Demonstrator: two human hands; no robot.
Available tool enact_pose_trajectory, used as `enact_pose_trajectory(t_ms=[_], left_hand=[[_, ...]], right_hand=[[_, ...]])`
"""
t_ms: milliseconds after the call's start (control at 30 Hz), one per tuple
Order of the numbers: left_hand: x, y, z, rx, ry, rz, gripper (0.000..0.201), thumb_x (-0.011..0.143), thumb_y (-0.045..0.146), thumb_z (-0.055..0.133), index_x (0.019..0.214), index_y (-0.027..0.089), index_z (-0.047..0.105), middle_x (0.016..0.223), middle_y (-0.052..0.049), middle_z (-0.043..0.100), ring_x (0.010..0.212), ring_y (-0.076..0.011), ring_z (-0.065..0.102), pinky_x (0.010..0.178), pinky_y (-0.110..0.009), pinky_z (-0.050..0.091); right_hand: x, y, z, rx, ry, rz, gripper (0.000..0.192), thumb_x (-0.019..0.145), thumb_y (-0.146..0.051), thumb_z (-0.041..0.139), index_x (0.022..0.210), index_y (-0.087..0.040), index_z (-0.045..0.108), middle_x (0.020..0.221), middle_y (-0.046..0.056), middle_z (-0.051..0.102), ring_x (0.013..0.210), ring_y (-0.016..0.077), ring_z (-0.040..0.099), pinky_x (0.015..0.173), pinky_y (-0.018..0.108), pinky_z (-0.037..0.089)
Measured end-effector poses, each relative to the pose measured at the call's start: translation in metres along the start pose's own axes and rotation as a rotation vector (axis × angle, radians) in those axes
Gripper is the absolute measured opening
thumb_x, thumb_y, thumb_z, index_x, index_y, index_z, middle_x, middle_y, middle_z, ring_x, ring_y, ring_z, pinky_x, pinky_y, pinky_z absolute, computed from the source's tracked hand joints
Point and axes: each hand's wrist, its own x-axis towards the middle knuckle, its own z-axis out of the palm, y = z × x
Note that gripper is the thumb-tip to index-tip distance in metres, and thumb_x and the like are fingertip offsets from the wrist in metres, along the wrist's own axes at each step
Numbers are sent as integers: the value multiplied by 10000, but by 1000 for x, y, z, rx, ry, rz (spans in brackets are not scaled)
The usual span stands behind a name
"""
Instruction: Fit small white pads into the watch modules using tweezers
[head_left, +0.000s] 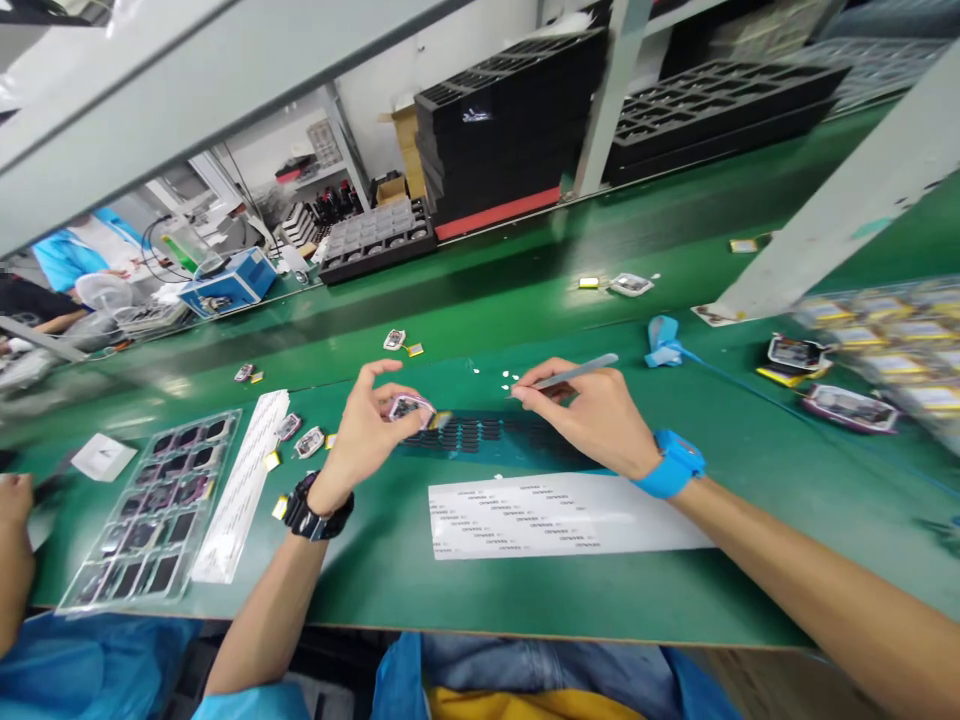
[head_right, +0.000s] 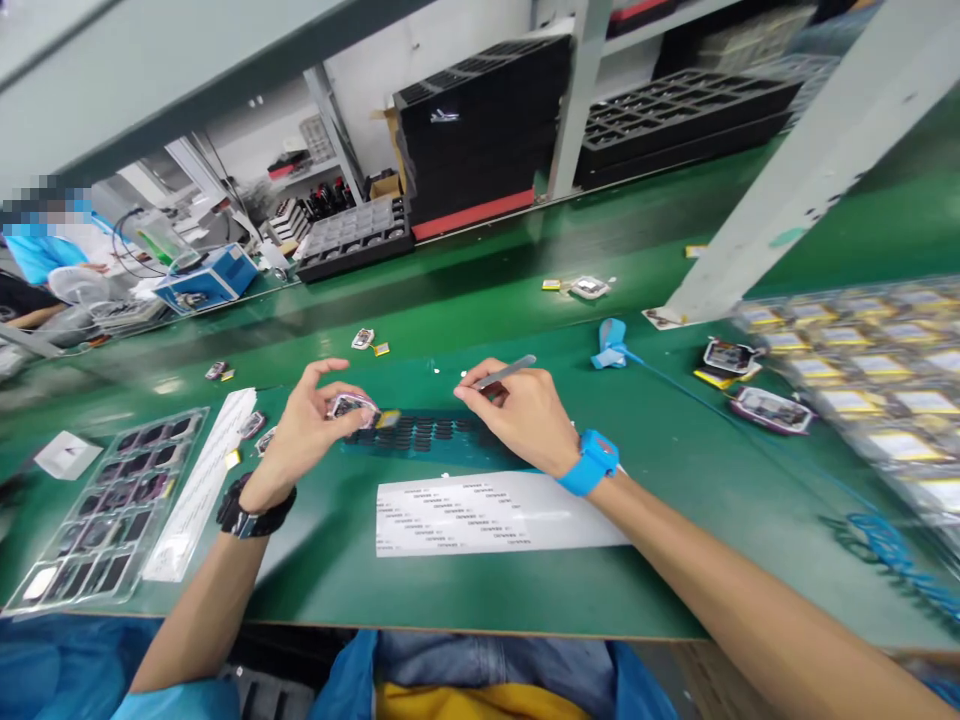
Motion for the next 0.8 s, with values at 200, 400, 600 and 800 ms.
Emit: enact_pose_trajectory(t_ms=[200,400,600,800], left_hand=[[-15,-7,34,-206,-189,-143,347,673,355,802,898,145,641,816,-44,730,730,-143,672,741,-278,523],[-28,-14,44,-225,-304,-228,446,758,440,723,1094,157,646,832,-58,715,643,-147,666,515,-220,456],[-39,-23,51,-50,-216,-115,386,837,436,638,1125,181,608,790,-29,713,640,-138,615,607,-251,496],[-42,-22,48,137,-287,3,336,901,376,553,1187,220,634,973,-41,726,863,-190,639,764,-289,480]], right_hand=[[1,-4,-2,214,-13,75,302,910,-409,497,783,-181,649,763,56,724,728,200,683,686,310,527],[-11,-20,3,71,-93,-161,182,917,-234,517,902,-186,693,842,52,701,747,171,643,674,296,493],[-24,-22,14,40,-145,-398,103,893,-186,616,953,-156,694,808,45,709,621,127,594,575,256,480],[-27,-26,14,49,-128,-366,96,888,-138,592,843,-165,673,768,25,711,627,109,623,588,227,508]])
